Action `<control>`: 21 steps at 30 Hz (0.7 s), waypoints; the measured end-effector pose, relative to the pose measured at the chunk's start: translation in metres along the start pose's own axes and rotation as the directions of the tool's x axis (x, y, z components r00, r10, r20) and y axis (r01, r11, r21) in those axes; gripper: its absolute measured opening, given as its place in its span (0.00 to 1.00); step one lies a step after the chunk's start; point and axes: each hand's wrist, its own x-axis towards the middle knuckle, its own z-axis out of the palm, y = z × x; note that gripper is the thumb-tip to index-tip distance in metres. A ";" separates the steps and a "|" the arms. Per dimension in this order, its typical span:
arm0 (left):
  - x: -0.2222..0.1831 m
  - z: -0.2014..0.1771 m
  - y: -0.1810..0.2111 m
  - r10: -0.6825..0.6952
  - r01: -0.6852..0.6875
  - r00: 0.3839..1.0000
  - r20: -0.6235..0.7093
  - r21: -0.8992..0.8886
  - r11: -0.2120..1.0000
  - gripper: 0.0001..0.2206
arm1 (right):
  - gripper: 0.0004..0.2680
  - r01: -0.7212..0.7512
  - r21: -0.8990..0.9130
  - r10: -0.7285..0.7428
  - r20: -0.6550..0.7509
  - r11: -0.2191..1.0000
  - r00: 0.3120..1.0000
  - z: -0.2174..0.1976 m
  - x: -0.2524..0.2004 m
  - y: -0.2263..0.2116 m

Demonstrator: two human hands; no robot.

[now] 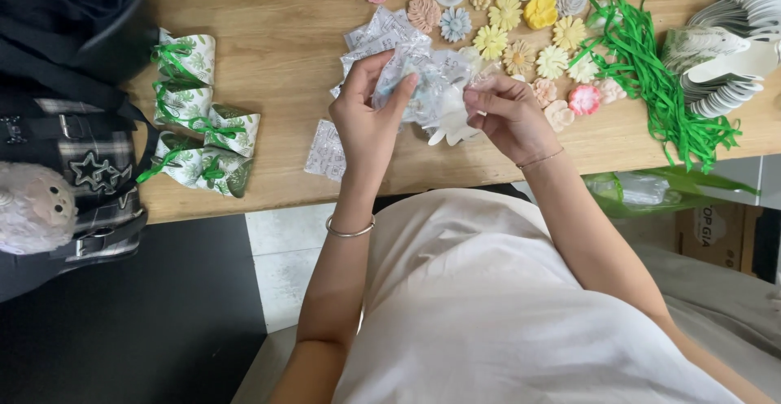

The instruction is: Manually assemble packaging and place decorative floral candles inside bags and boxes.

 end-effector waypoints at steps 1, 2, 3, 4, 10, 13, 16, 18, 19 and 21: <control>0.000 -0.002 0.002 -0.001 0.001 1.000 0.001 0.003 1.000 0.15 | 0.03 -0.001 0.003 0.001 0.000 1.000 1.000 0.012 -0.002 -0.002; 0.001 -0.004 0.004 0.055 -0.054 0.998 -0.002 0.126 0.991 0.15 | 0.03 -0.020 0.118 0.023 -0.021 0.993 1.000 0.024 -0.003 -0.004; 0.002 -0.005 0.006 0.111 -0.108 0.994 0.001 0.246 0.963 0.15 | 0.07 -0.037 0.231 0.047 -0.040 0.972 0.998 0.035 -0.004 -0.007; 0.002 -0.005 0.005 0.110 -0.108 0.994 0.007 0.247 0.963 0.15 | 0.07 -0.034 0.235 0.045 -0.043 0.972 0.998 0.040 -0.003 -0.008; -0.006 0.005 0.012 -0.092 0.093 0.994 0.062 -0.020 0.995 0.13 | 0.18 -0.268 0.552 0.233 0.135 0.790 0.963 0.006 0.004 0.019; -0.012 0.013 0.025 0.009 -0.008 0.998 0.060 -0.010 1.000 0.11 | 0.18 -0.212 0.320 0.182 0.124 0.923 0.976 -0.038 0.008 0.056; -0.011 0.023 0.037 0.111 -0.117 0.993 0.040 0.175 0.978 0.10 | 0.08 -0.169 0.325 0.078 0.274 0.931 0.959 -0.031 0.008 0.056; -0.008 0.026 0.041 0.123 -0.139 0.989 0.079 0.264 0.955 0.10 | 0.12 -0.234 0.253 0.240 0.008 0.939 0.971 0.011 0.007 0.032; -0.007 0.026 0.041 0.128 -0.145 0.989 0.080 0.266 0.953 0.10 | 0.12 -0.231 0.255 0.235 0.013 0.939 0.972 0.019 0.008 0.028; -0.009 0.027 0.042 0.081 -0.106 0.989 0.127 0.203 0.973 0.10 | 0.15 -0.186 0.209 0.170 0.094 0.960 0.981 0.032 0.003 0.020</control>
